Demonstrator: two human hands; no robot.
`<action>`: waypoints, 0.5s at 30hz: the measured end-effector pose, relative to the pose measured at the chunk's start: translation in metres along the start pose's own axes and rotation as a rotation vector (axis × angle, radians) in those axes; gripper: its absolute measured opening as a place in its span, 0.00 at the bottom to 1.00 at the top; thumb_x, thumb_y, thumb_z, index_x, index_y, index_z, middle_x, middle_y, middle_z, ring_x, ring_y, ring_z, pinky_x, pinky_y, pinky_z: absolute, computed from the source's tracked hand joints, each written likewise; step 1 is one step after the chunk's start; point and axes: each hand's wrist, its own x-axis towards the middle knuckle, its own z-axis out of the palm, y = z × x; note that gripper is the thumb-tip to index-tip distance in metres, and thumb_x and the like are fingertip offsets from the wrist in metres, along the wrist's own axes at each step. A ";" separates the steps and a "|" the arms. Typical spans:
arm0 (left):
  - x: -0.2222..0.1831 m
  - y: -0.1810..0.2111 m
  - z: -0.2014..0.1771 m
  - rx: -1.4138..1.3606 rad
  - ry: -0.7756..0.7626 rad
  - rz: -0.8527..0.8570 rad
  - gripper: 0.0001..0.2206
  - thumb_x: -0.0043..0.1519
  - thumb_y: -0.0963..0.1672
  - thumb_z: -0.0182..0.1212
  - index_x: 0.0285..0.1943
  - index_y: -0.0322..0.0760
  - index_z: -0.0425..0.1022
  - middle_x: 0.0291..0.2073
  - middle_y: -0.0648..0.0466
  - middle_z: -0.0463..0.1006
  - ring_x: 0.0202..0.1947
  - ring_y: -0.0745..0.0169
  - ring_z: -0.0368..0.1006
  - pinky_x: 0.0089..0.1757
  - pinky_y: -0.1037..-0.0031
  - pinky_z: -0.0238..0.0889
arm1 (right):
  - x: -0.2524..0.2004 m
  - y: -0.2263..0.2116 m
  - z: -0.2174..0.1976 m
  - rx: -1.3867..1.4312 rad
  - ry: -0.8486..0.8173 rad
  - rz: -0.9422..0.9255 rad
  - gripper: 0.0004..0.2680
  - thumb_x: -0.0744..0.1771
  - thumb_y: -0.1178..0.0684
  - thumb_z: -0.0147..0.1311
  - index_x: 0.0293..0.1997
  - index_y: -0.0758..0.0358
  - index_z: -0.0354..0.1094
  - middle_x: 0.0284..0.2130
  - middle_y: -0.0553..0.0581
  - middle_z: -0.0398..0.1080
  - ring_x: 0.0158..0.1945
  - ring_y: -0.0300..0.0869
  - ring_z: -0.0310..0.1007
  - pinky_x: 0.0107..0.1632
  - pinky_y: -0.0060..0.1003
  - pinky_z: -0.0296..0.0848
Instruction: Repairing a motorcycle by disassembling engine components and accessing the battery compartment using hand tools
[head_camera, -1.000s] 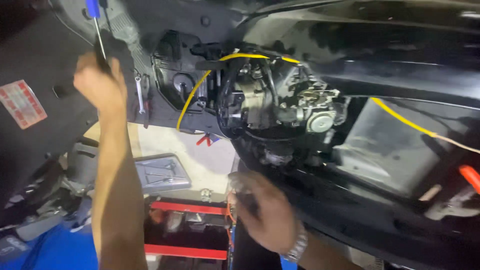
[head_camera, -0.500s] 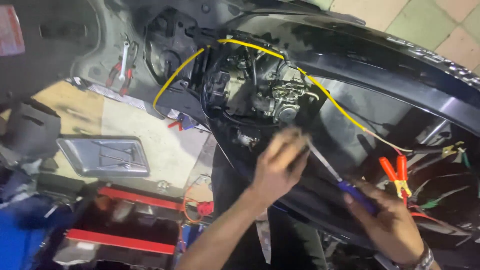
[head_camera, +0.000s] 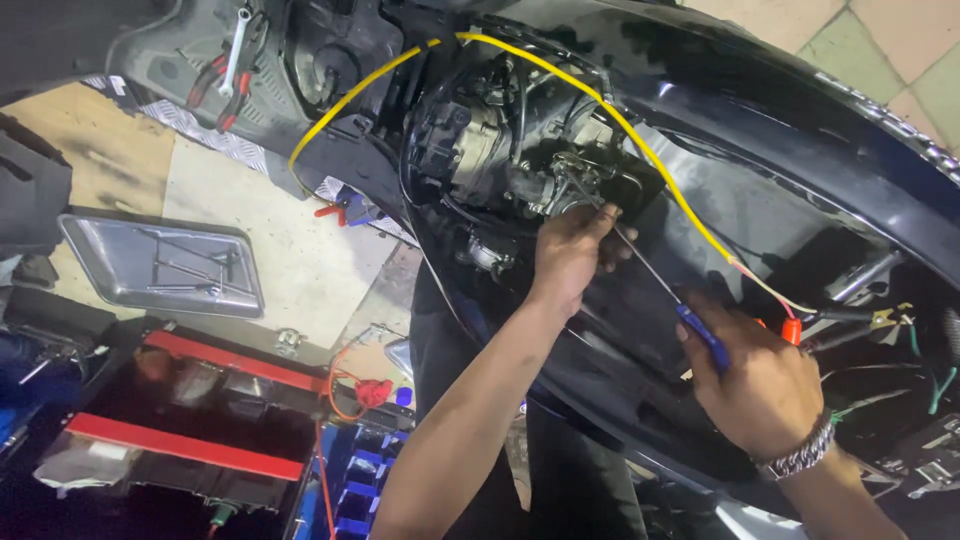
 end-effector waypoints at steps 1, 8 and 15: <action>0.003 -0.002 0.000 -0.002 0.001 -0.001 0.08 0.66 0.45 0.60 0.40 0.34 0.75 0.27 0.46 0.82 0.18 0.65 0.73 0.21 0.77 0.58 | 0.002 -0.001 -0.001 -0.002 -0.002 -0.001 0.16 0.68 0.40 0.49 0.62 0.42 0.69 0.45 0.47 0.78 0.46 0.50 0.79 0.38 0.53 0.78; 0.018 -0.014 0.000 -0.039 -0.012 0.009 0.07 0.67 0.45 0.58 0.41 0.36 0.74 0.28 0.48 0.82 0.19 0.66 0.72 0.22 0.78 0.57 | 0.006 -0.004 -0.006 -0.130 0.089 -0.119 0.16 0.68 0.40 0.48 0.62 0.44 0.71 0.48 0.49 0.78 0.41 0.49 0.80 0.34 0.49 0.79; 0.018 -0.011 -0.002 -0.079 0.017 -0.028 0.06 0.67 0.42 0.57 0.38 0.35 0.77 0.26 0.48 0.81 0.20 0.63 0.74 0.23 0.75 0.60 | 0.006 -0.016 -0.025 -0.365 0.110 -0.123 0.16 0.68 0.36 0.49 0.63 0.33 0.70 0.35 0.44 0.72 0.34 0.46 0.78 0.24 0.47 0.76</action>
